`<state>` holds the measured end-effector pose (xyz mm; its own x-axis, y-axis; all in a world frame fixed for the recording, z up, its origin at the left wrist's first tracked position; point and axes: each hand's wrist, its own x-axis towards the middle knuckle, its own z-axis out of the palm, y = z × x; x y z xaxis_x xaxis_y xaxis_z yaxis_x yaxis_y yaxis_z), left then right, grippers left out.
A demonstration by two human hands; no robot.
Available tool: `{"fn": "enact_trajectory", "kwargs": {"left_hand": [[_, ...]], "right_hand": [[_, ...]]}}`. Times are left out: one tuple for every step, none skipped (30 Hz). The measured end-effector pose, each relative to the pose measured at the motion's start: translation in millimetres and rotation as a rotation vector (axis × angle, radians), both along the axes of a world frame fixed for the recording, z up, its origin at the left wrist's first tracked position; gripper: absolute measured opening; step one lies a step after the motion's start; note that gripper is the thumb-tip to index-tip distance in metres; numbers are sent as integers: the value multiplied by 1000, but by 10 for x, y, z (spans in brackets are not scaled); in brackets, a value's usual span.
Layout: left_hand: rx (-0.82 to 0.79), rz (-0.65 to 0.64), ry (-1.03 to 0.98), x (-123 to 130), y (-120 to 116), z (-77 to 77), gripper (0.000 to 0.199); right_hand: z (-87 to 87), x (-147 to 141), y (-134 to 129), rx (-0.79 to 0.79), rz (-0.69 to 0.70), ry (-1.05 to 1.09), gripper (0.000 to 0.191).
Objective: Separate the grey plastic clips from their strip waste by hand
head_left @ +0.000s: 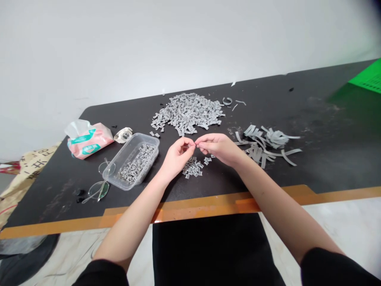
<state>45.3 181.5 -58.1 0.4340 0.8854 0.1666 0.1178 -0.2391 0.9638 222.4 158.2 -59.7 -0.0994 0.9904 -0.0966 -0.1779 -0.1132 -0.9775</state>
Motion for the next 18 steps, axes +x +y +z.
{"fn": "enact_trajectory", "kwargs": {"left_hand": [[-4,14,27,3,6,-15,15],[-8,36,64,3,15,-28,15],[-5,60,112,-1,27,-36,14],[12,77,172,-8,41,-38,13],[41,73,240,-20,54,-34,11],[73,43,308,-34,66,-22,10],[105,-10,366,-49,73,-4,9],[136,-85,413,-63,75,17,10],[168,-169,449,-73,71,39,10],[196,-247,481,-80,61,59,11],[220,-308,518,-82,45,75,10],[245,-349,564,-80,26,87,10],[266,-377,619,-75,4,95,12],[277,-398,673,-70,-19,99,17],[282,-419,718,-67,-41,101,23],[286,-445,753,-66,-59,102,29],[292,-475,775,-69,-72,104,34],[300,-502,790,-76,-80,105,39]], "right_hand": [[-10,-17,3,-9,9,4,25],[-20,-30,6,-20,2,2,25],[-29,-39,11,-30,-24,-6,25],[-34,-41,17,-38,-62,-22,25],[-34,-35,23,-47,-101,-41,23],[-29,-22,29,-55,-139,-60,21],[-19,-4,35,-61,-170,-75,19],[-3,17,40,-64,-191,-89,17],[16,39,43,-65,-200,-105,16],[36,58,45,-66,-203,-124,14],[58,74,45,-67,-204,-147,12],[77,85,45,-67,-203,-174,10],[94,91,44,-67,-202,-201,9],[107,93,42,-65,-201,-224,8],[115,92,41,-63,-201,-240,8],[120,89,39,-59,-198,-251,8],[122,86,38,-55,-192,-259,7],[120,83,38,-53,-186,-264,7]]}}
